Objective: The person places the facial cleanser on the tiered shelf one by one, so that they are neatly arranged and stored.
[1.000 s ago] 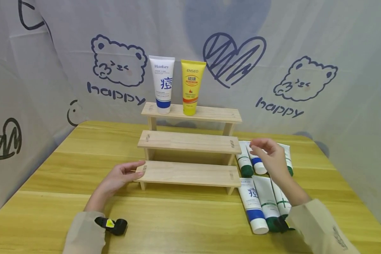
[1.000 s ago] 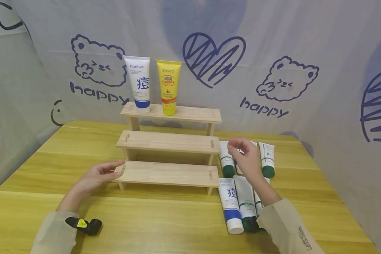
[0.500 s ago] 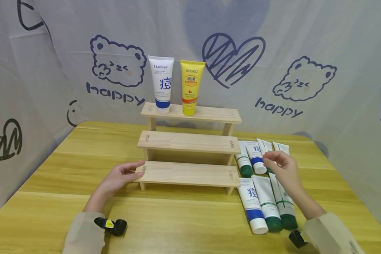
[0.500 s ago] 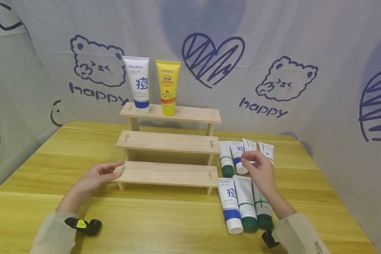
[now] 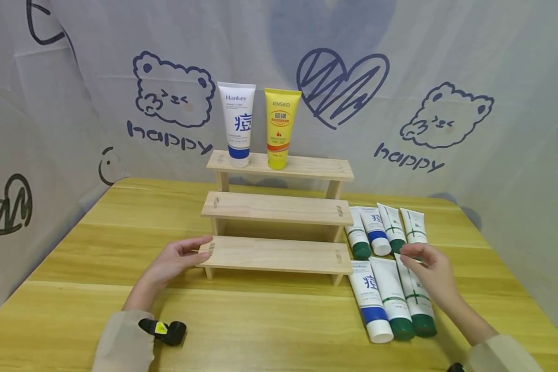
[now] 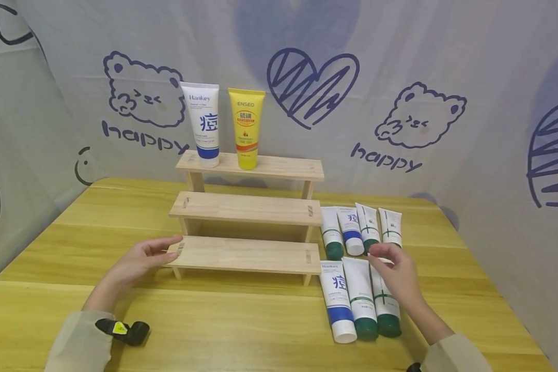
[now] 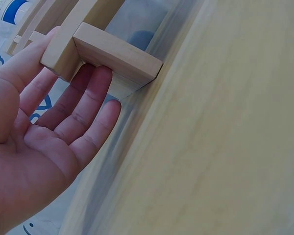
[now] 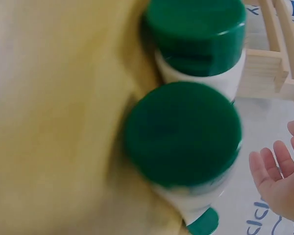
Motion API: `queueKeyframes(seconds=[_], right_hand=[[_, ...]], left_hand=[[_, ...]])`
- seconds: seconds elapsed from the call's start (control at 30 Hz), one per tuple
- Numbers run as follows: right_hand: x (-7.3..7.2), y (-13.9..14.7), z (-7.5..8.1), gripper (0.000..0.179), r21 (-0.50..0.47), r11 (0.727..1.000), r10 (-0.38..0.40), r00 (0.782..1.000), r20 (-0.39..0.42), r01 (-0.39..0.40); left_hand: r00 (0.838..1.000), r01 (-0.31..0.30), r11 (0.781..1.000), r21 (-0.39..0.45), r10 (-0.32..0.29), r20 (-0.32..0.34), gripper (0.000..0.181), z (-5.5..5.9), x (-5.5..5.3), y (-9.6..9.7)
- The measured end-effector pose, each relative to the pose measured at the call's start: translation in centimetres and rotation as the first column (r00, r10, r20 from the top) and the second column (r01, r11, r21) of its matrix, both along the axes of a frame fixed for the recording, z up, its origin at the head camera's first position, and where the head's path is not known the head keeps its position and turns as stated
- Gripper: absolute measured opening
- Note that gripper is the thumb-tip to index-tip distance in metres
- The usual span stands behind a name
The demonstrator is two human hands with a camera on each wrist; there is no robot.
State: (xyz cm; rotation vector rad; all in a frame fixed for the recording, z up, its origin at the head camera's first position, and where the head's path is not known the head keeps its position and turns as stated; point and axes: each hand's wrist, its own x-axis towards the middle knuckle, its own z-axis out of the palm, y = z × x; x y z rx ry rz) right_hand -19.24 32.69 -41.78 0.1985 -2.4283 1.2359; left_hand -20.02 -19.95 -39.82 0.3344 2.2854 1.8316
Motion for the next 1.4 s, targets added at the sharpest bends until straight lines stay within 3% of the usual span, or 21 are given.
queueKeyframes(seconds=[0.2, 0.37, 0.57, 0.7, 0.83, 1.03, 1.4], right_hand=[[1.2, 1.4, -0.5, 0.027, 0.052, 0.998, -0.032, 0.996, 0.082, 0.027], [2.2, 1.9, -0.1, 0.036, 0.129, 0.988, -0.103, 0.984, 0.148, 0.084], [3.9, 0.8, 2.5, 0.032, 0.119, 0.993, -0.043, 0.986, 0.161, 0.024], [4.4, 0.5, 3.1, 0.033, 0.149, 0.989, -0.031, 0.982, 0.185, 0.003], [4.5, 0.7, 3.1, 0.038, 0.181, 0.983, -0.025, 0.963, 0.269, -0.025], [4.6, 0.6, 3.3, 0.048, 0.166, 0.984, -0.005, 0.916, 0.402, -0.067], [4.4, 0.7, 3.1, 0.052, 0.142, 0.987, -0.001, 0.888, 0.460, -0.072]], left_hand=[[1.000, 0.002, 1.000, 0.002, -0.002, 0.001, 0.051, 0.1, 0.1, 0.0], [1.000, 0.003, 1.000, 0.011, -0.003, 0.004, 0.051, 0.1, 0.2, 0.0], [1.000, 0.003, 1.000, 0.011, -0.003, 0.006, 0.052, 0.0, 0.1, -0.1], [1.000, 0.000, 1.000, 0.008, 0.000, 0.008, 0.052, 0.0, 0.0, -0.1], [1.000, -0.006, 1.000, 0.019, 0.006, 0.017, 0.052, 0.0, 0.0, 0.0], [1.000, -0.003, 1.000, 0.025, 0.003, 0.019, 0.052, 0.0, 0.0, 0.0], [1.000, -0.001, 0.999, 0.032, 0.000, 0.020, 0.053, -0.1, -0.1, 0.1]])
